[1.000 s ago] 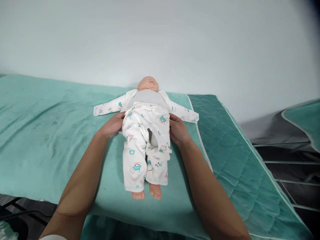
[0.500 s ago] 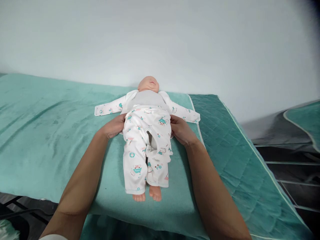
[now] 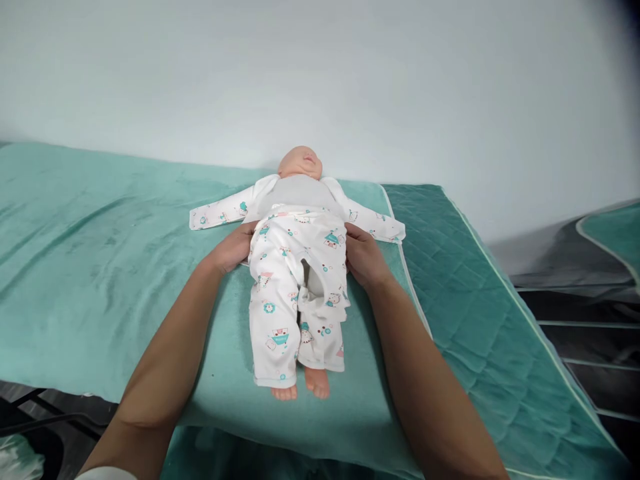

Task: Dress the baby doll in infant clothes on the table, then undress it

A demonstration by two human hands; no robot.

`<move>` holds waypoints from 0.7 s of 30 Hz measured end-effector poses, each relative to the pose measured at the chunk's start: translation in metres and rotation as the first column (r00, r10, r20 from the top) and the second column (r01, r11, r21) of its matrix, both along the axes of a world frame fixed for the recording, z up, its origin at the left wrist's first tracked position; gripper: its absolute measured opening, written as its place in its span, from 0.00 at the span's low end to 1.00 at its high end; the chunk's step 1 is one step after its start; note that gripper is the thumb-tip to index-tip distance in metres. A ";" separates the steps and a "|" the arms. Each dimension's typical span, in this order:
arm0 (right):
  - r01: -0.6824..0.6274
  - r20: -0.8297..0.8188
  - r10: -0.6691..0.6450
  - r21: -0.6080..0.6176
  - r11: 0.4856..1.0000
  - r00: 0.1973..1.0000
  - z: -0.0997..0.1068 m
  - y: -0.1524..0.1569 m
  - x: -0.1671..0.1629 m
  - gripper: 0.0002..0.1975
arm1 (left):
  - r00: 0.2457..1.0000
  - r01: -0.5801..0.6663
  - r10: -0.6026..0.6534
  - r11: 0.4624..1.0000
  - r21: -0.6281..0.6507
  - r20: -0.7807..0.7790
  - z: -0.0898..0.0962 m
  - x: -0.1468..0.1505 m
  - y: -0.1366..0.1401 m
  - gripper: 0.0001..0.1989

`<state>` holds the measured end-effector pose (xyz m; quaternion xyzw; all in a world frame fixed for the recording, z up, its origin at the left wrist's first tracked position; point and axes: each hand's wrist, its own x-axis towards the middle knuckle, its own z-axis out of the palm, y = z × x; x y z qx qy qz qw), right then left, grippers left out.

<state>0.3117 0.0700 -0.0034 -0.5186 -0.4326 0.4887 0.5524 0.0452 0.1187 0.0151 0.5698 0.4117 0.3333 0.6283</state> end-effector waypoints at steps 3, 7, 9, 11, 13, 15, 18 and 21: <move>-0.033 -0.015 0.034 0.009 0.999 0.999 0.006 -0.003 -0.002 0.11 | 0.999 -0.025 0.023 0.995 0.097 0.025 0.004 0.006 -0.004 0.15; -0.112 -0.020 0.113 0.034 0.993 0.993 0.012 -0.005 -0.003 0.13 | 0.994 -0.061 0.052 0.994 0.095 0.101 0.006 0.013 -0.008 0.20; -0.124 -0.029 0.126 0.057 0.991 0.992 0.012 -0.005 -0.002 0.14 | 0.986 -0.100 0.093 0.994 0.050 0.140 0.005 0.014 -0.008 0.23; -0.106 -0.030 0.108 0.062 0.992 0.994 0.010 -0.004 -0.001 0.15 | 0.977 -0.128 0.123 0.991 0.021 0.172 0.003 0.014 -0.008 0.25; -0.077 -0.016 0.078 0.038 0.996 0.997 0.009 -0.002 0.000 0.16 | 0.973 -0.122 0.121 0.993 -0.009 0.199 0.002 0.015 -0.007 0.26; -0.052 0.017 0.053 -0.029 0.998 0.998 0.008 -0.002 0.000 0.16 | 0.970 -0.096 0.104 0.994 -0.048 0.221 0.001 0.016 -0.007 0.26; -0.029 0.052 0.036 -0.124 0.992 0.998 0.008 -0.001 0.000 0.17 | 0.968 -0.056 0.075 0.995 -0.086 0.240 0.000 0.020 -0.007 0.23; -0.034 0.029 0.038 -0.130 0.991 0.999 0.008 0.000 0.000 0.18 | 0.970 -0.042 0.060 0.996 -0.079 0.237 -0.001 0.021 -0.006 0.21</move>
